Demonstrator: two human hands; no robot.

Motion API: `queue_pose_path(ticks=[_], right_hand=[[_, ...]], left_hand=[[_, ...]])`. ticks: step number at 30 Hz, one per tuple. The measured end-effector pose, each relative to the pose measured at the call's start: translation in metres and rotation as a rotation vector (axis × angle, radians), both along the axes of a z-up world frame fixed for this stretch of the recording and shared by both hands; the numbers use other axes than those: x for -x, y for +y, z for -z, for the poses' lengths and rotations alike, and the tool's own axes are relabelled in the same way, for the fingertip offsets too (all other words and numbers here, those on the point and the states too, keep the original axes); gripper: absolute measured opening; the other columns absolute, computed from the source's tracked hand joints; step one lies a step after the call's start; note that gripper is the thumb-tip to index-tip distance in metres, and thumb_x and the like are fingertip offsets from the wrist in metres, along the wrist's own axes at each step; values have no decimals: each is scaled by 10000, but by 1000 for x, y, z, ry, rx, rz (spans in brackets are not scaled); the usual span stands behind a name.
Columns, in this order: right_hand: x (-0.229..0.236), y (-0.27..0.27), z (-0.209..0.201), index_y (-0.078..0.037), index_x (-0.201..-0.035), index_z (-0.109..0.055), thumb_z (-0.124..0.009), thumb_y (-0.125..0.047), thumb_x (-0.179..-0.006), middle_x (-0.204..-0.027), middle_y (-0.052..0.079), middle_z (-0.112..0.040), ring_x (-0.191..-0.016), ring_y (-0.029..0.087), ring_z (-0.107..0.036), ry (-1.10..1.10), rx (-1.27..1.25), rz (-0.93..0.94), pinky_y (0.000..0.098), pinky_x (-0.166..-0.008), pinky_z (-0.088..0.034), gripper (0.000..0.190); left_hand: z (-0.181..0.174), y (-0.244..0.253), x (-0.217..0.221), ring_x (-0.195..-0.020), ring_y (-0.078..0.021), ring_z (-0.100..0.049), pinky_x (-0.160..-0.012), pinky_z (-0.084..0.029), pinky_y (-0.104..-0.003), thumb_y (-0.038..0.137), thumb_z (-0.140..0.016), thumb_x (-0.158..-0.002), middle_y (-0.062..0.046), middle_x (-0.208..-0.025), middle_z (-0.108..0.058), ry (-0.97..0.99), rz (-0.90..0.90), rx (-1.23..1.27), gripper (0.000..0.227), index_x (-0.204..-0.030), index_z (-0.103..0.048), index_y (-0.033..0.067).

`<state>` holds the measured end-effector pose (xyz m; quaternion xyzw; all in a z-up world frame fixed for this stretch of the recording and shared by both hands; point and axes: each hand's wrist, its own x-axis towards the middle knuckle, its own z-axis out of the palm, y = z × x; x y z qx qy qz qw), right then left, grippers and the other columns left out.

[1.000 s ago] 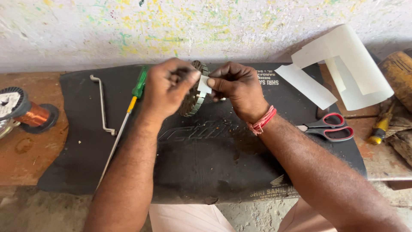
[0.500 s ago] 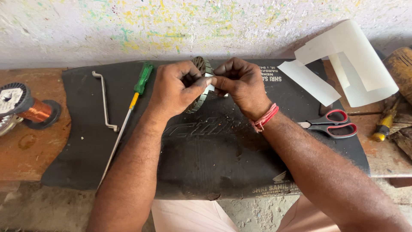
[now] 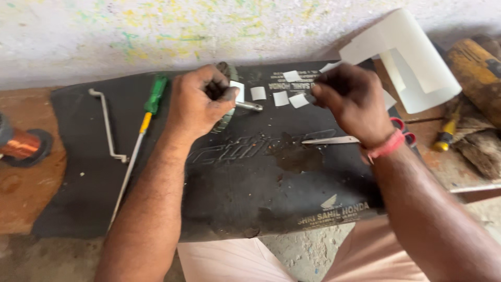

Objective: The person cuts a white plastic sheet into small rectangular pieces using scissors and places them into the slots of a metal gear-like component. The person repeatedly measures, cuts, and inserts the pieces into the gear.

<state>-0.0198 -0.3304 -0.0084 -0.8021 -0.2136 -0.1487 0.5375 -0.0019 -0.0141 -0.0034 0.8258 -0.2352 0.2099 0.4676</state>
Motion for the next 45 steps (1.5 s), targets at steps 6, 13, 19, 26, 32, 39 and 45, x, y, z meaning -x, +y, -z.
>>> queue_pose_path(ticks=[6,13,19,26,32,39,45], right_hand=[[60,-78,10,-13,-1098,-722,-748,-99,-946,-968,154,-767,-833,254,-763,-173,629,273,369,-720,-616,177],[74,-104,23,-90,-1260,-698,-612,26,-898,-1028,145,-779,-855,276,-752,-142,919,238,410,-769,-621,389],[56,-101,13,-185,-1388,-627,-661,11,-810,-888,100,-764,-774,241,-750,195,1294,257,399,-724,-626,611],[65,-92,3,-85,-1309,-620,-641,33,-890,-1011,125,-760,-860,225,-749,-31,593,46,347,-718,-625,436],[39,-59,9,11,-1346,-577,-609,22,-927,-1135,150,-727,-1014,221,-734,271,-39,-256,338,-816,-617,420],[-7,-10,18,-3,-1273,-611,-693,51,-907,-1039,101,-700,-955,188,-701,442,-613,-475,361,-908,-626,380],[-16,-10,42,59,-1233,-652,-697,22,-944,-992,121,-717,-887,203,-708,449,-572,-436,331,-834,-603,295]], left_hand=[[2,0,-2,-609,-43,-611,-556,-503,-218,57,-838,-876,-14,-710,-688,47,-7,53,191,-834,-655,29],[4,0,-4,-618,-37,-566,-560,-470,-218,67,-824,-901,-11,-712,-677,107,33,126,193,-829,-651,20],[2,-2,-3,-618,-35,-622,-563,-512,-213,64,-821,-879,2,-713,-695,110,-22,97,164,-820,-671,39],[3,-5,-1,-609,-46,-621,-556,-507,-230,38,-828,-857,-11,-704,-699,-17,-60,36,176,-803,-661,32],[2,-7,0,-592,-52,-607,-551,-492,-231,44,-835,-860,-20,-678,-689,-48,-95,43,195,-783,-657,25],[12,-3,-4,-612,-39,-599,-565,-493,-220,46,-823,-874,-21,-698,-693,-9,-75,95,187,-795,-655,21],[9,0,-8,-619,-68,-599,-547,-486,-230,19,-771,-948,-30,-756,-686,6,78,413,109,-885,-683,31]])
